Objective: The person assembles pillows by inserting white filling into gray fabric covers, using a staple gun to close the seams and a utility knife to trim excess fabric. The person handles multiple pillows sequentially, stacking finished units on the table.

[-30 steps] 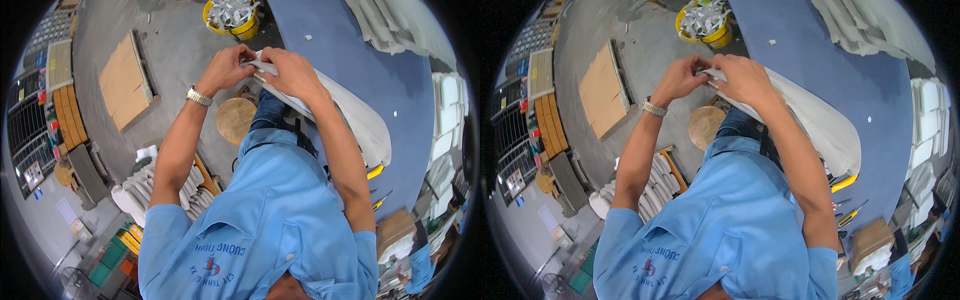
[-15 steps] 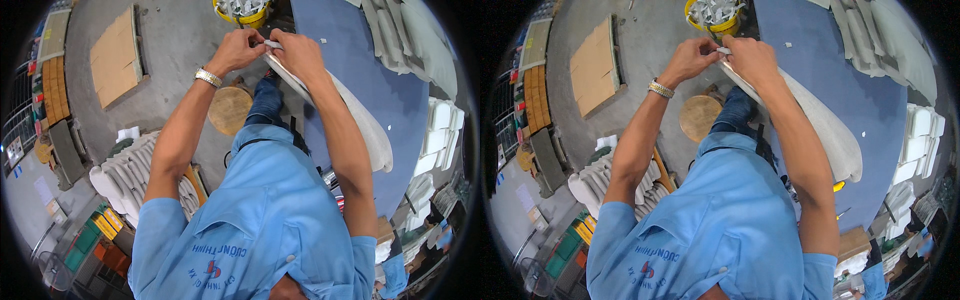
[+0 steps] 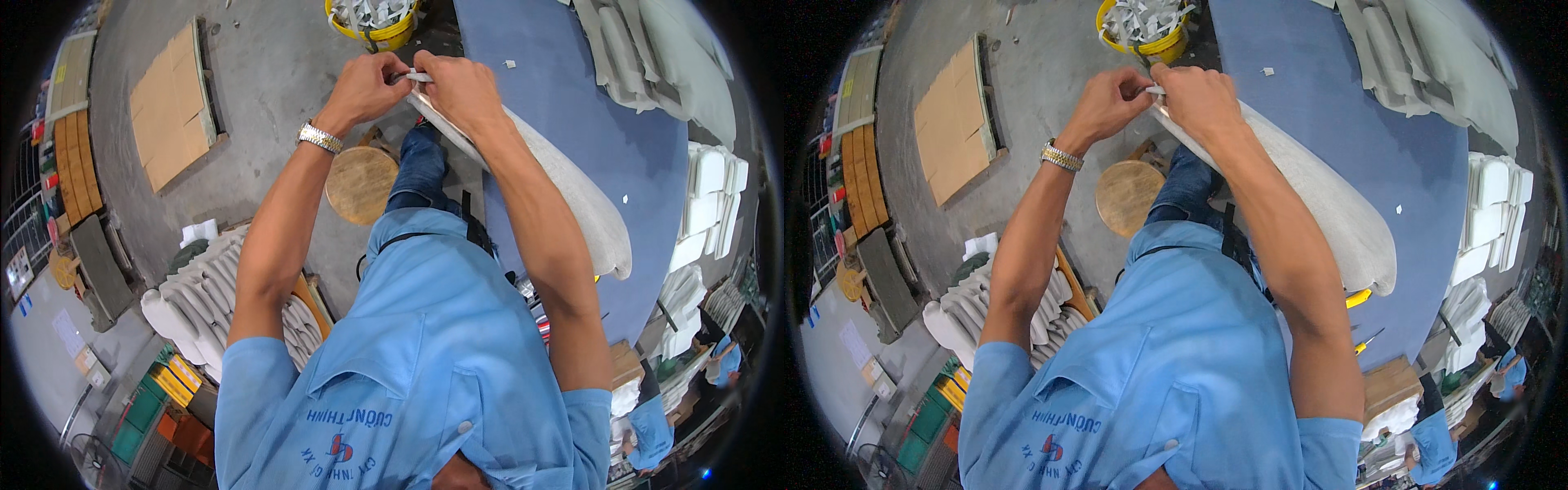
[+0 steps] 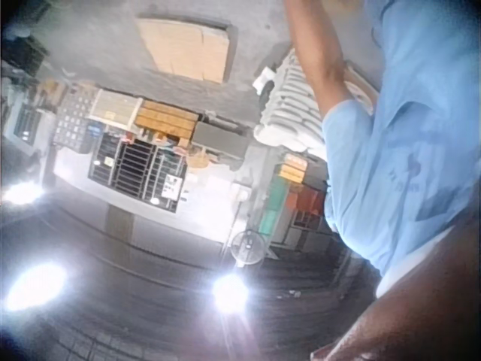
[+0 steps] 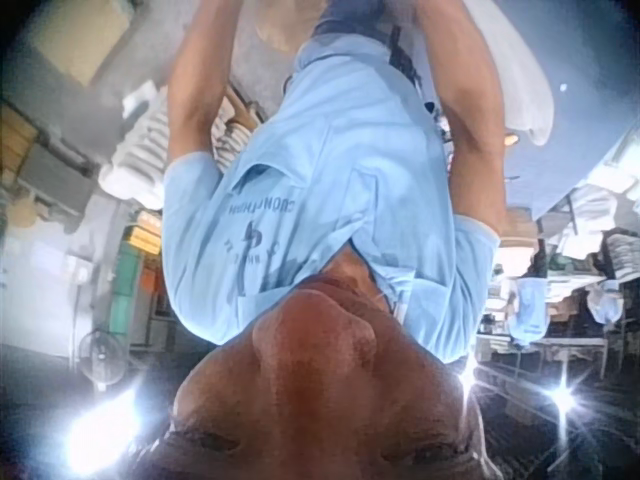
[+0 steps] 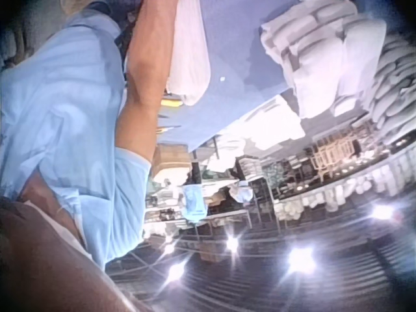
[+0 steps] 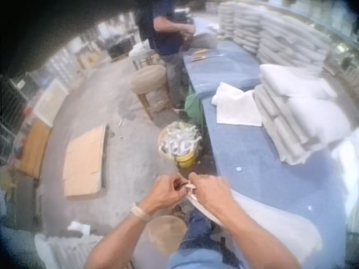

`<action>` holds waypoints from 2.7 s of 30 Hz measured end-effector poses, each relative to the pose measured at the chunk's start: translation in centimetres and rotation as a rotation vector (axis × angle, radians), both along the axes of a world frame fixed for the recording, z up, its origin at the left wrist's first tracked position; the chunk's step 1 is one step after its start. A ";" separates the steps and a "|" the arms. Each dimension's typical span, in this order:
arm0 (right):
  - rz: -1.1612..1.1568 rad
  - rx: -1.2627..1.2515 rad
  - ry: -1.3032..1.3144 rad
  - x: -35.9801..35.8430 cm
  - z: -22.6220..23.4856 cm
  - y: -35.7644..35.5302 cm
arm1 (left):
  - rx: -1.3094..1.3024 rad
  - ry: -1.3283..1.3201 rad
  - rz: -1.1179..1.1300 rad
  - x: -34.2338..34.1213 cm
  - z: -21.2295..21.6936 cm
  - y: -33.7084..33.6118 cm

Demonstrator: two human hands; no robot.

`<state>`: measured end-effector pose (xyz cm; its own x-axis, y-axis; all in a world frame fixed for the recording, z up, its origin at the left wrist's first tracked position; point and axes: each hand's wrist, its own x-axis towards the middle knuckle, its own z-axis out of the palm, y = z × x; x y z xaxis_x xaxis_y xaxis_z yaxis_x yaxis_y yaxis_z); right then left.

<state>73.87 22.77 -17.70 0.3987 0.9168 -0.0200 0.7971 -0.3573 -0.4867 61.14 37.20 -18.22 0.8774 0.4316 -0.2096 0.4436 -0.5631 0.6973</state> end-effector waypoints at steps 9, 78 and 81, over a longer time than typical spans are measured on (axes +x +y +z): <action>0.044 -0.066 0.008 -1.5 -0.2 0.7 | -0.002 0.091 0.078 -1.0 0.2 -0.6; -0.212 0.378 0.348 4.9 9.7 -15.1 | -0.009 -0.253 -0.586 6.8 9.5 -8.0; -0.145 0.469 0.261 4.5 9.6 -15.5 | 0.026 -0.253 -0.577 6.3 10.3 -8.8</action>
<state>78.35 7.30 -8.10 0.5580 0.7874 0.2620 0.5878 -0.1521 -0.7946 67.43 28.44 -7.93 0.9916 -0.1235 0.0394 -0.1135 -0.6804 0.7240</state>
